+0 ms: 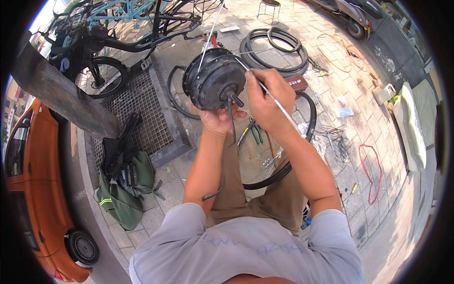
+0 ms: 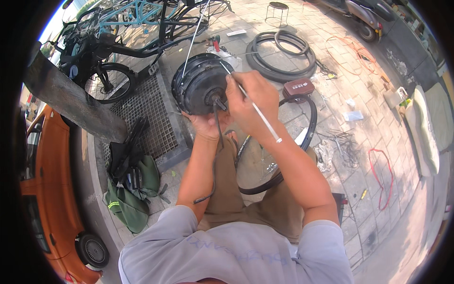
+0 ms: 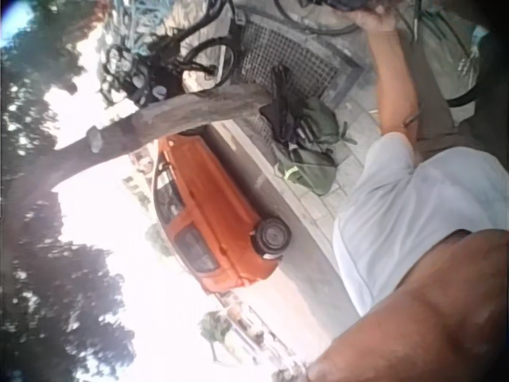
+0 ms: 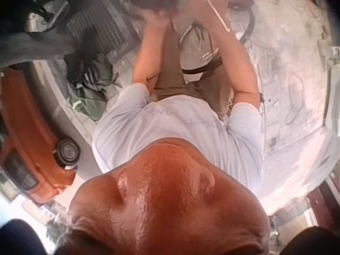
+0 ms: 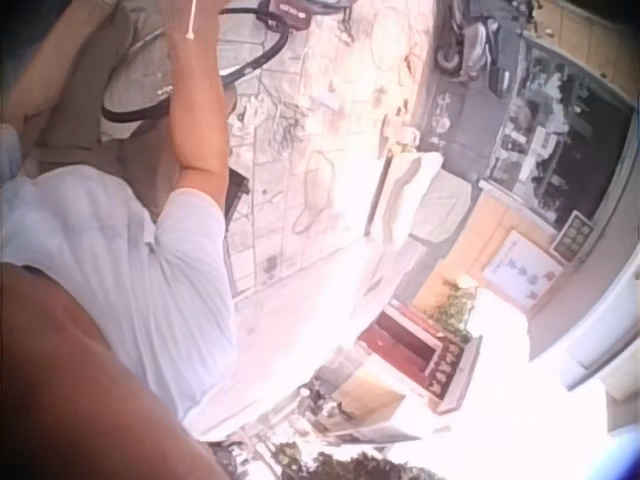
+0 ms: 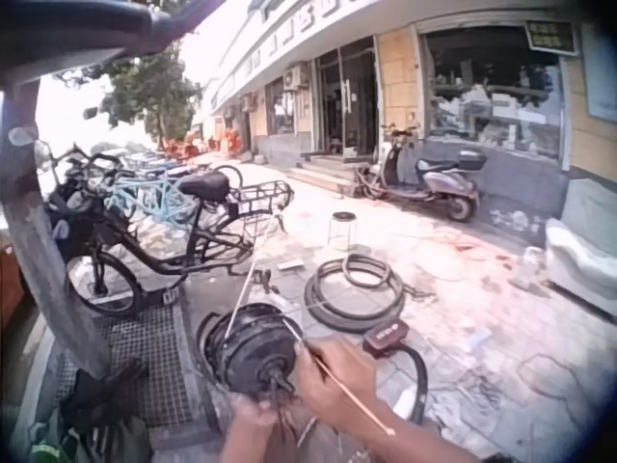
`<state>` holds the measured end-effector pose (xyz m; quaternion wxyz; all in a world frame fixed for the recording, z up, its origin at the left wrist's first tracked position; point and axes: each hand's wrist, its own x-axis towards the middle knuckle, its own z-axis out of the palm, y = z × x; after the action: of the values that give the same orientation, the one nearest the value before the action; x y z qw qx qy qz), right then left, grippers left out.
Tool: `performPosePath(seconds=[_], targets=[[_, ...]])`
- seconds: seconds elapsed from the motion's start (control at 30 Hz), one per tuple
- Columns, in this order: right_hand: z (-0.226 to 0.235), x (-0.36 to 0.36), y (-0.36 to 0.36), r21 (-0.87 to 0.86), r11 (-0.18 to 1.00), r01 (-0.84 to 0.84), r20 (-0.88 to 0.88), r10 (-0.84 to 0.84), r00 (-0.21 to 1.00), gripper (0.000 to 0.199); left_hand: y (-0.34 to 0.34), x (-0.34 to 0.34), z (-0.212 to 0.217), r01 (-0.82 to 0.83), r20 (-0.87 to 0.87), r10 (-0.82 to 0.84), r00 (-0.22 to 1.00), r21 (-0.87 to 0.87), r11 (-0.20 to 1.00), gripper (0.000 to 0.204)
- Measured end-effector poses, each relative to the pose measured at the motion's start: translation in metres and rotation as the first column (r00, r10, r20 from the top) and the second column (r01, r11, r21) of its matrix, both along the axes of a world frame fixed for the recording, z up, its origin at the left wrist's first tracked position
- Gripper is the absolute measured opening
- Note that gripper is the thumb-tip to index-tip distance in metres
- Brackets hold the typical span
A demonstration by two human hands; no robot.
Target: The person inserts metal spokes into a bicycle hub and aligns them with a wheel rim. They repeatedly pick up spokes, insert them into the hub, and adjust their position while holding the rim.
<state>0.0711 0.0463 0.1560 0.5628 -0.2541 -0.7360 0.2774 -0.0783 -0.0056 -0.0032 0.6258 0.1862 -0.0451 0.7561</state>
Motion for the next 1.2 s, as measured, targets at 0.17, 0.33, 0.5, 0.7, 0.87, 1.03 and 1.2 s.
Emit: performPosePath(seconds=[0.17,0.33,0.5,0.7,0.87,1.03,1.2], targets=[[-0.019,0.002,0.013,-0.249,0.952,-0.176,-0.218,0.121,0.968,0.015,-0.002,-0.010,-0.001,-0.053,-0.118,0.041,0.992,-0.096,0.994,0.115],[-0.023,0.011,0.011,0.483,0.876,-0.008,0.105,-0.049,0.993,0.012,-0.004,-0.006,0.015,-0.012,-0.111,0.007,0.994,-0.044,0.999,0.111],[-0.035,0.008,-0.009,-0.080,0.994,0.076,-0.034,-0.079,0.996,0.015,-0.001,-0.003,0.022,-0.047,-0.161,0.023,0.987,-0.143,0.989,0.111],[-0.027,0.032,0.004,0.222,0.967,-0.127,0.196,0.083,0.977,0.018,0.007,0.006,-0.004,0.149,0.154,-0.143,0.978,-0.029,0.988,0.111],[-0.030,0.044,0.046,-0.635,0.744,-0.209,-0.115,0.177,0.978,0.032,0.018,0.011,-0.017,0.256,0.161,-0.277,0.947,0.140,0.957,0.111],[0.044,0.027,0.078,-0.577,0.699,-0.422,-0.190,0.388,0.902,0.041,0.020,0.017,-0.009,0.242,0.159,-0.250,0.955,0.069,0.968,0.114],[0.103,-0.025,0.061,-0.135,0.858,-0.496,0.315,0.512,0.799,0.034,0.024,0.024,0.004,0.265,0.088,-0.273,0.958,0.094,0.960,0.115]])
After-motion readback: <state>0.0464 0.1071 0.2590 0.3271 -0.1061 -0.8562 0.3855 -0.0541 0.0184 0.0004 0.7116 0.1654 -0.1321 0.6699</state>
